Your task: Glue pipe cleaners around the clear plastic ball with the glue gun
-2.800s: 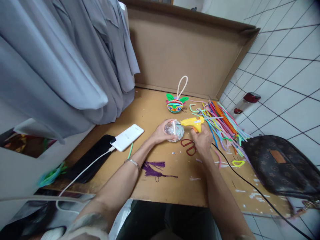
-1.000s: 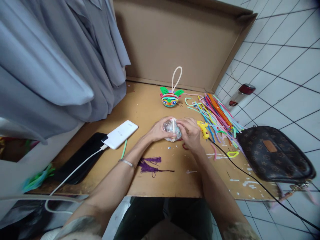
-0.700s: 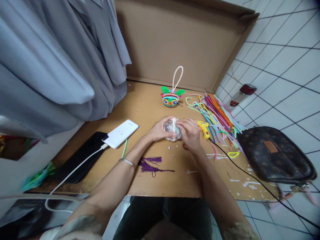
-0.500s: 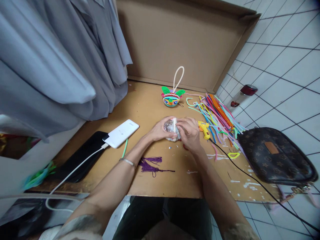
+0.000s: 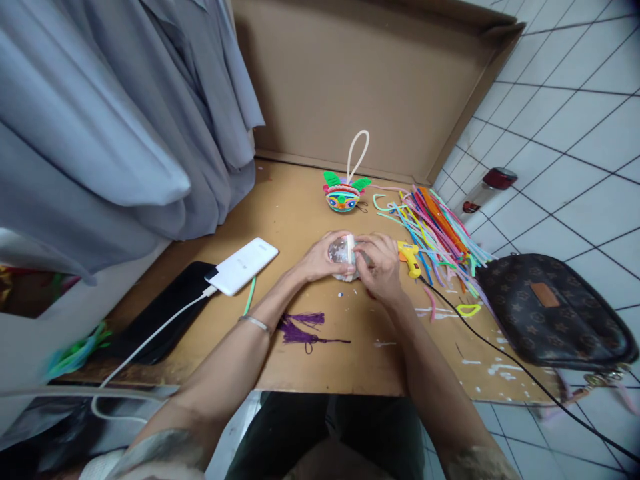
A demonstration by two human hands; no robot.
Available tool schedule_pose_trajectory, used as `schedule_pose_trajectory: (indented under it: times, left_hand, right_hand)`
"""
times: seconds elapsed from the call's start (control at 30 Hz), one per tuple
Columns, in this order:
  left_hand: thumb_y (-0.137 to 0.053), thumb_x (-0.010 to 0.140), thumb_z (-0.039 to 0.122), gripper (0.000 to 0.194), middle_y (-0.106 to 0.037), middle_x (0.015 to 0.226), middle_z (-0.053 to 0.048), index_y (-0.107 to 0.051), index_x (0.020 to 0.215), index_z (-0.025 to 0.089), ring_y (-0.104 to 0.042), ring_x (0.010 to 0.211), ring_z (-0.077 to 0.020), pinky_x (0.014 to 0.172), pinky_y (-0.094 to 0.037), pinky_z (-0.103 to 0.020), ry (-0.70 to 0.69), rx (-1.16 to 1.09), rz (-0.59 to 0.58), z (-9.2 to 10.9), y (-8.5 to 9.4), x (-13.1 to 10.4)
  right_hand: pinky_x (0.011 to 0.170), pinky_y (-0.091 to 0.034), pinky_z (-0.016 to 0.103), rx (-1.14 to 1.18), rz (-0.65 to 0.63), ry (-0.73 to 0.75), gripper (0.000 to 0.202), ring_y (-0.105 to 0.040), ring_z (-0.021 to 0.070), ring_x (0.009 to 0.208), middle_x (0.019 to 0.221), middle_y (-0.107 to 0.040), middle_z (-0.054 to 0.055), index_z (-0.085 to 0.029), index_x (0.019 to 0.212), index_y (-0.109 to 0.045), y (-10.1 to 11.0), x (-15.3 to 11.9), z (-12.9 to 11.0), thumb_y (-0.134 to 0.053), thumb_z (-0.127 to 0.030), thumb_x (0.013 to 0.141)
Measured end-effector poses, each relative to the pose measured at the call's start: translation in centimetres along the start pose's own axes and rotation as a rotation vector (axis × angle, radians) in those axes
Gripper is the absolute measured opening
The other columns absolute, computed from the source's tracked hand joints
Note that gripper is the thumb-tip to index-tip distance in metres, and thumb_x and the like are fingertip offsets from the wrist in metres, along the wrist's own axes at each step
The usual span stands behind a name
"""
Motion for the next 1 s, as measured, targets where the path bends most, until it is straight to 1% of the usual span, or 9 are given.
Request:
schedule_pose_trajectory:
  times: [0.27, 0.43, 0.53, 0.7, 0.8, 0.9, 1.0]
  left_hand:
    - [-0.087, 0.058, 0.042, 0.081, -0.059, 0.128, -0.011, -0.057, 0.130, 0.020, -0.058, 0.121, -0.0298, 0.108, -0.043, -0.043, -0.012, 0.017, 0.002, 0.47, -0.09, -0.06]
    - [-0.086, 0.058, 0.042, 0.079, -0.059, 0.130, -0.011, -0.058, 0.128, 0.019, -0.058, 0.120, -0.0295, 0.108, -0.043, -0.043, -0.036, 0.036, 0.013, 0.72, -0.06, -0.06]
    - [-0.086, 0.057, 0.041, 0.079, -0.060, 0.130, -0.012, -0.058, 0.128, 0.018, -0.059, 0.120, -0.0297, 0.108, -0.044, -0.043, -0.030, 0.045, 0.024, 0.70, -0.05, -0.09]
    - [-0.086, 0.057, 0.041, 0.082, -0.061, 0.132, -0.012, -0.057, 0.130, 0.018, -0.059, 0.121, -0.0316, 0.108, -0.045, -0.046, -0.003, 0.056, 0.022, 0.73, -0.03, -0.18]
    - [-0.086, 0.056, 0.044, 0.087, -0.060, 0.135, -0.012, -0.054, 0.133, 0.017, -0.058, 0.124, -0.0323, 0.111, -0.044, -0.045, 0.014, 0.051, 0.020, 0.81, -0.01, -0.25]
    - [-0.087, 0.056, 0.044, 0.092, -0.060, 0.135, -0.014, -0.051, 0.136, 0.015, -0.058, 0.125, -0.0322, 0.111, -0.045, -0.043, -0.007, 0.011, 0.027, 0.85, -0.04, -0.29]
    - [-0.086, 0.058, 0.044, 0.087, -0.061, 0.133, -0.013, -0.053, 0.133, 0.016, -0.059, 0.124, -0.0312, 0.110, -0.045, -0.043, -0.044, -0.019, 0.035, 0.76, -0.14, -0.31]
  right_hand:
    - [0.090, -0.041, 0.040, -0.008, -0.025, -0.042, 0.016, -0.059, 0.0230, 0.099, 0.102, -0.073, 0.006, -0.023, 0.088, -0.067, -0.10, 0.01, 0.15, -0.053, -0.028, 0.093]
    - [0.090, -0.042, 0.040, 0.002, 0.003, -0.012, 0.017, -0.061, 0.0227, 0.097, 0.097, -0.075, 0.004, -0.024, 0.083, -0.067, -0.09, 0.06, 0.12, -0.053, -0.027, 0.093]
    - [0.088, -0.042, 0.039, 0.006, 0.016, 0.011, 0.017, -0.061, 0.0224, 0.096, 0.094, -0.076, 0.003, -0.023, 0.082, -0.067, 0.02, 0.08, 0.00, -0.054, -0.026, 0.093]
    - [0.088, -0.039, 0.039, 0.002, -0.040, 0.000, 0.017, -0.060, 0.0229, 0.099, 0.094, -0.076, 0.003, -0.024, 0.083, -0.067, 0.11, 0.16, -0.12, -0.053, -0.025, 0.092]
    - [0.088, -0.039, 0.039, 0.006, -0.045, 0.009, 0.015, -0.060, 0.0225, 0.099, 0.093, -0.076, 0.002, -0.023, 0.083, -0.066, 0.25, 0.21, -0.25, -0.053, -0.024, 0.091]
    - [0.088, -0.038, 0.038, 0.018, -0.042, 0.018, 0.014, -0.060, 0.0221, 0.099, 0.094, -0.076, 0.002, -0.023, 0.085, -0.066, 0.38, 0.24, -0.35, -0.053, -0.021, 0.090]
    - [0.088, -0.038, 0.038, 0.022, -0.057, 0.018, 0.015, -0.060, 0.0228, 0.101, 0.097, -0.075, 0.003, -0.023, 0.087, -0.066, 0.42, 0.25, -0.39, -0.051, -0.018, 0.087]
Point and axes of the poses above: each hand's wrist, its own x-axis towards the middle knuckle, its own y-axis out of the back of the hand, z = x × y, the point moved 3 cm from there along x, towards the middle knuckle
